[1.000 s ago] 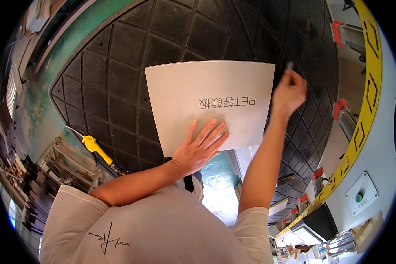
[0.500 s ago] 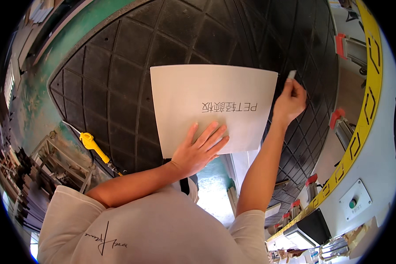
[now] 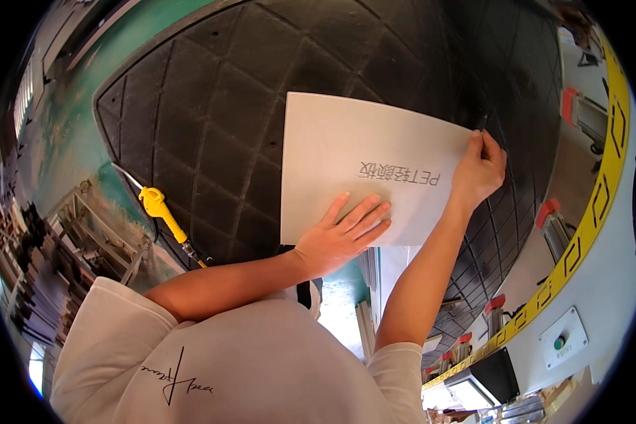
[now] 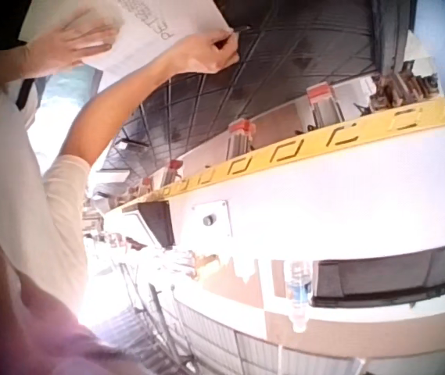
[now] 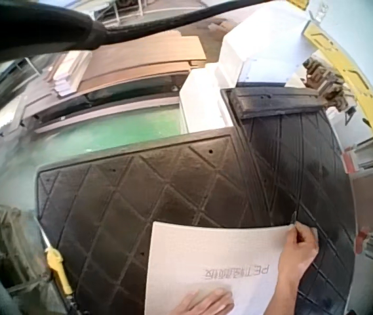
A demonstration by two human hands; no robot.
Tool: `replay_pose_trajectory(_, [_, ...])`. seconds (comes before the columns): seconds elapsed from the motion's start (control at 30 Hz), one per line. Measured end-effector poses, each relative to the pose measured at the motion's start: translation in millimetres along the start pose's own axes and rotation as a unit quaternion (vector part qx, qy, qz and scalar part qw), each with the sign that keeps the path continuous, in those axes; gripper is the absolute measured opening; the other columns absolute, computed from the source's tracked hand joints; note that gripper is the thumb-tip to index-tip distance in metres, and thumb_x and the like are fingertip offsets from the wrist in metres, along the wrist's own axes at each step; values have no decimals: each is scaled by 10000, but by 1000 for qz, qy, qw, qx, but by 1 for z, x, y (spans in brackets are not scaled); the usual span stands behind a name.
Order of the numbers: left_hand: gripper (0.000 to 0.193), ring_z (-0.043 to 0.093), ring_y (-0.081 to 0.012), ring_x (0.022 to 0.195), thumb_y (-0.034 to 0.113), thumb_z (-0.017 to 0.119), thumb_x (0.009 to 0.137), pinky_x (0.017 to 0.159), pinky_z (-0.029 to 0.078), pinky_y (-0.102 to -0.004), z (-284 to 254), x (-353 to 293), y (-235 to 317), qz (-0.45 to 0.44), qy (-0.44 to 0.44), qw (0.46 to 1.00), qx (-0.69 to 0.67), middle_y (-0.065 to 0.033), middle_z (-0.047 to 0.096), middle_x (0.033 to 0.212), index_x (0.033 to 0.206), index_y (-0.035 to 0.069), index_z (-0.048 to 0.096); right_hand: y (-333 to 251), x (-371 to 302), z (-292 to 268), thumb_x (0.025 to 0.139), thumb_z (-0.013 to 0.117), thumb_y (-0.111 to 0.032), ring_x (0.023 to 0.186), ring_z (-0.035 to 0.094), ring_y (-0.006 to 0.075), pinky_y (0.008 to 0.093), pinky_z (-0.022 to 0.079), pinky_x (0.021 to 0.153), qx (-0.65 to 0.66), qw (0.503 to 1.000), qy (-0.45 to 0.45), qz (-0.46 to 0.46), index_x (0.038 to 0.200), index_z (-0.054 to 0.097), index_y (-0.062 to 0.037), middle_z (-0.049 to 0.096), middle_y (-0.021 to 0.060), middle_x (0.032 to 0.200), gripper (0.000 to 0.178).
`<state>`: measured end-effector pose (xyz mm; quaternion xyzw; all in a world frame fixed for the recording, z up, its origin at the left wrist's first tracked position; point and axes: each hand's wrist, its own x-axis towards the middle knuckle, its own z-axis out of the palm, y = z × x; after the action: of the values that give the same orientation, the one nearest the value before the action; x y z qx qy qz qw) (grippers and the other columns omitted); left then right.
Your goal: The person cleans the surface of several white rectangular panels using a yellow handheld air blower and a small scraper. They repeatedly wipe the panels, flip them over, and scrape off residue or stickers on a black textured workbench in a workshop.
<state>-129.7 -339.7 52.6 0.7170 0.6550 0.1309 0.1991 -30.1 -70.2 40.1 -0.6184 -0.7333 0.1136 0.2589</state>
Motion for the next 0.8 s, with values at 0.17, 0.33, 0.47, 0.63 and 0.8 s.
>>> replay_pose_trajectory(0.17, [609,285,-234,1575,333,679,912,1240,244,-576,-1,-3,-2,2,9,1000,6,-26,378,1674,1495,226,543,-9,-9,7,918,753,-102,765,664,286,400,533,690,-9,999,10,-45,1010,788,7,660,133,873,147])
replay_pose_trajectory(0.33, [600,260,-255,1583,284,651,895,1252,242,-567,-5,-5,-4,-2,11,1000,-17,-30,375,1675,1480,192,558,-66,-48,27,928,734,-95,774,628,293,407,515,665,8,998,-22,-64,1029,787,-21,622,124,857,136])
replay_pose_trajectory(0.47, [581,294,-256,1562,255,549,960,1273,235,-529,14,-10,-10,80,-31,927,366,-44,374,1677,1525,132,496,-158,-109,61,915,728,-77,771,594,266,408,495,685,82,979,-89,-163,1028,771,-41,579,91,852,125])
replay_pose_trajectory(0.63, [590,274,-278,1569,273,509,977,1274,232,-538,22,-13,-9,84,50,762,640,-54,354,1688,1548,129,468,-183,-108,63,898,741,-75,797,608,253,418,501,739,150,964,-162,-149,999,774,-29,594,86,833,115])
replay_pose_trajectory(0.8, [615,228,-260,1591,274,537,957,1292,145,-565,-8,-7,-5,19,-6,1000,18,-46,312,1706,1554,147,459,-60,-37,19,934,742,-179,867,718,286,396,579,769,7,1000,0,29,1028,801,4,734,160,980,213])
